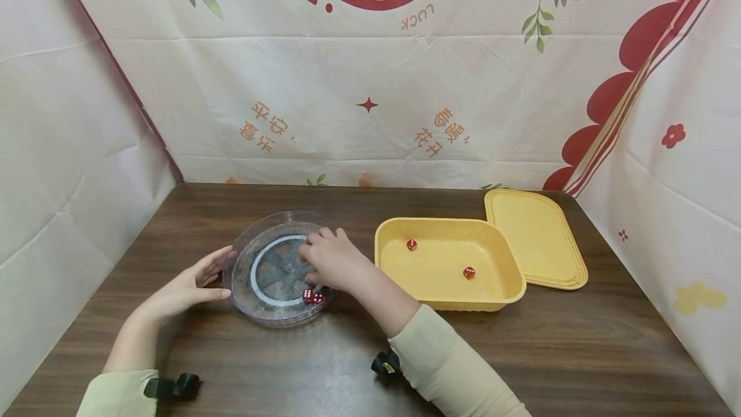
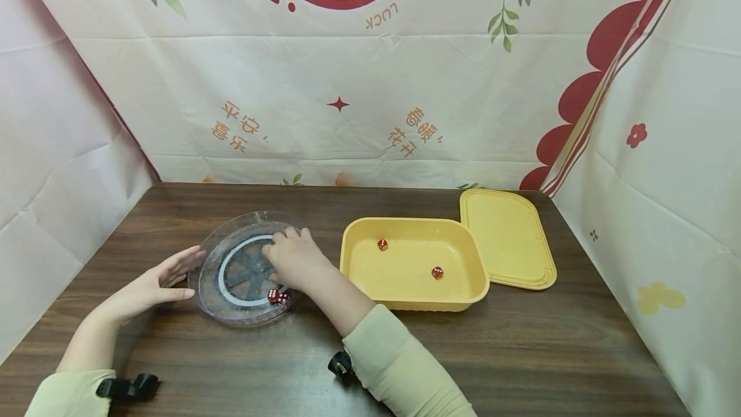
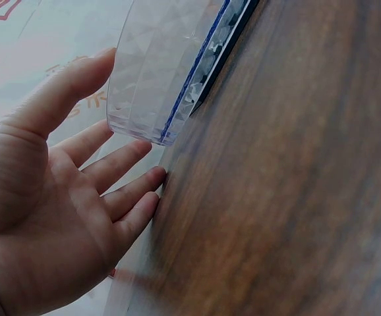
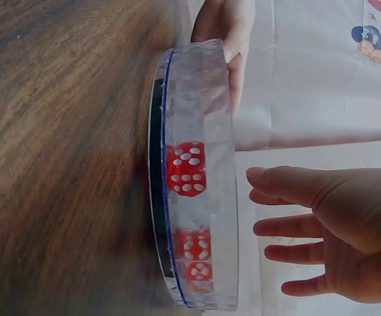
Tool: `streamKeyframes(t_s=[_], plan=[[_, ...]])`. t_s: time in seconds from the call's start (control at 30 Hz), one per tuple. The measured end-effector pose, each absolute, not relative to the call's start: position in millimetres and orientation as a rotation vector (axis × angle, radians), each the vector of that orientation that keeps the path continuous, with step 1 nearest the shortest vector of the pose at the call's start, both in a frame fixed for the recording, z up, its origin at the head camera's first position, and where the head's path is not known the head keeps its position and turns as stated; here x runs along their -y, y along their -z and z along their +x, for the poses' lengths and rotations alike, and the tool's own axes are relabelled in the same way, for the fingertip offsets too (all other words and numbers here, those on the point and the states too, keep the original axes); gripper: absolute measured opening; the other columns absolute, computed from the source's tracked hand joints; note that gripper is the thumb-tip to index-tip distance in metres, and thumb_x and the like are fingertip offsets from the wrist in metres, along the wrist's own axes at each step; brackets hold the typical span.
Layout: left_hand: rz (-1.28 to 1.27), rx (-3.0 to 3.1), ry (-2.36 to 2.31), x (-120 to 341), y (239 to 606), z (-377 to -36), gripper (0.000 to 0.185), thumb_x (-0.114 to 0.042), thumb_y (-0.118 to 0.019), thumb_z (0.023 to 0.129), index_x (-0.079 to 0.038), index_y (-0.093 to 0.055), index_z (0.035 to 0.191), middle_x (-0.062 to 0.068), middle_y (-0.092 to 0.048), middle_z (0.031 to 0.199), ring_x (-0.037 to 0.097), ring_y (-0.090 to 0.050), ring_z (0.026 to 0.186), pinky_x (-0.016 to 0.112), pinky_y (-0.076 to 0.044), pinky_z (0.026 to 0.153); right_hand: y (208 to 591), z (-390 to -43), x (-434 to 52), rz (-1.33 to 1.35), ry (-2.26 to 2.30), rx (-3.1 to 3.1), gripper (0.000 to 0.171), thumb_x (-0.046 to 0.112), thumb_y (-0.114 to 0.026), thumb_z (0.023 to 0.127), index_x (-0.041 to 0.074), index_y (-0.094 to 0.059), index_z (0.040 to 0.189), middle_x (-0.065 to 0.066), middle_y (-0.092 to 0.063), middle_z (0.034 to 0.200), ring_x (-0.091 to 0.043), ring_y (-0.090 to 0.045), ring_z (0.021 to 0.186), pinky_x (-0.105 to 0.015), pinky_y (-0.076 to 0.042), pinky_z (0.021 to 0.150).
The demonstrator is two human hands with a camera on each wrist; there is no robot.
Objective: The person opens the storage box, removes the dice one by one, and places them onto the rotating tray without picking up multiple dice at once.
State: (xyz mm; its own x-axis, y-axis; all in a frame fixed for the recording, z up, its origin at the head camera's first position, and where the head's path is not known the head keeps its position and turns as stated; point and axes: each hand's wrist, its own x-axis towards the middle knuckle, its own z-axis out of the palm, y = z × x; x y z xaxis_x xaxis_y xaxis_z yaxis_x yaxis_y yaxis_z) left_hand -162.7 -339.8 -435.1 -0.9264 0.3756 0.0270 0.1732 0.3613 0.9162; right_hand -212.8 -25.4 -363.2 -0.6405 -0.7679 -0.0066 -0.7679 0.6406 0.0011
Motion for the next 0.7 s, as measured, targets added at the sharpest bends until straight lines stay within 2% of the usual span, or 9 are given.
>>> streamKeyframes(t_s=[0.43, 0.7], plan=[[0.509, -2.424, -1.617, 339, 434, -162, 0.079, -0.007, -0.069, 0.087, 0.001, -0.020, 0.150, 0.027, -0.023, 0.151, -0.009, -0.030, 0.127, 0.008, -0.028, 0.097, 354, -210, 16, -1.329, 0.057, -2.834, 0.034, 0.036, -0.072, 0.086, 0.020, -0.067, 0.116, 0.000, -0.059, 0.112, -0.023, -0.048, 0.109, -0.043, -0.039, 0.089], [0.494, -2.430, -1.606, 338, 432, -161, 0.079, -0.008, -0.069, 0.088, 0.000, -0.021, 0.150, 0.025, -0.024, 0.152, 0.002, -0.029, 0.132, 0.008, -0.028, 0.097, 347, -205, 9, -1.345, 0.069, -2.854, 0.033, 0.037, -0.072, 0.086, 0.021, -0.068, 0.114, 0.000, -0.059, 0.113, -0.022, -0.048, 0.111, -0.042, -0.039, 0.091]])
